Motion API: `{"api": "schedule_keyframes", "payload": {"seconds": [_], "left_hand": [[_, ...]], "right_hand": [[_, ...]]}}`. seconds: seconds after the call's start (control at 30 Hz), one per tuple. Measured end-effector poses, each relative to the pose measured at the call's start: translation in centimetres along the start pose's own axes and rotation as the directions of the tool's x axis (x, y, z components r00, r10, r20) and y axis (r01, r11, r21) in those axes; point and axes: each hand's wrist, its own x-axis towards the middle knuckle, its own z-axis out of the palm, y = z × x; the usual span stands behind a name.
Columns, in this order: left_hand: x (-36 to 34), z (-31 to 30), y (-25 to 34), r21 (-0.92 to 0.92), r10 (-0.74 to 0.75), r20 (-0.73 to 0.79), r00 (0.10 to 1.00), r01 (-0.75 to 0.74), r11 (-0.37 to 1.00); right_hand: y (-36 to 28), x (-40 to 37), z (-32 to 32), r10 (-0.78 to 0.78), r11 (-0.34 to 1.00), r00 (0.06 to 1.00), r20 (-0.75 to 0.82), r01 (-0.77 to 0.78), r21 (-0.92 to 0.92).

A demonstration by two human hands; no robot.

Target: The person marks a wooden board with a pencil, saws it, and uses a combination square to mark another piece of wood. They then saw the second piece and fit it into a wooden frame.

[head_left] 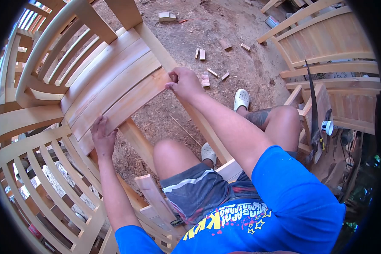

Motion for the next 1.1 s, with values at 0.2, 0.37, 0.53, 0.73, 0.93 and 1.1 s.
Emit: {"api": "schedule_keyframes", "payload": {"seconds": [0.2, 0.37, 0.53, 0.73, 0.93, 1.1], "left_hand": [[0.1, -0.1, 0.1, 0.11, 0.081, -0.009, 0.997, -0.08, 0.991], [-0.4, 0.7, -1.0, 0.075, 0.078, -0.074, 0.994, -0.072, 0.995], [-0.6, 0.4, -0.7, 0.016, 0.045, -0.085, 0.995, -0.044, 0.999], [-0.4, 1.0, -0.6, -0.085, -0.003, -0.121, 0.993, -0.008, 0.996], [-0.5, 1.3, -0.6, -0.034, -0.006, -0.102, 0.995, 0.002, 0.999], [-0.1, 2.2, -1.7, 0.104, 0.155, -0.151, 0.976, -0.14, 0.985]], "right_hand": [[0.9, 0.2, 0.9, -0.056, 0.998, 0.997, -0.052, 0.054, -0.034], [1.6, 0.8, 1.7, -0.067, 0.996, 0.994, -0.083, 0.062, -0.065], [1.8, 0.8, 1.7, -0.083, 0.995, 0.994, -0.066, 0.079, -0.069], [2.4, 1.5, 1.6, -0.066, 0.996, 0.997, -0.042, 0.063, -0.055], [3.0, 2.0, 1.6, -0.092, 0.994, 0.995, -0.043, 0.089, -0.068], [3.9, 2.9, 2.0, -0.083, 0.985, 0.994, -0.072, 0.071, -0.157]]}}
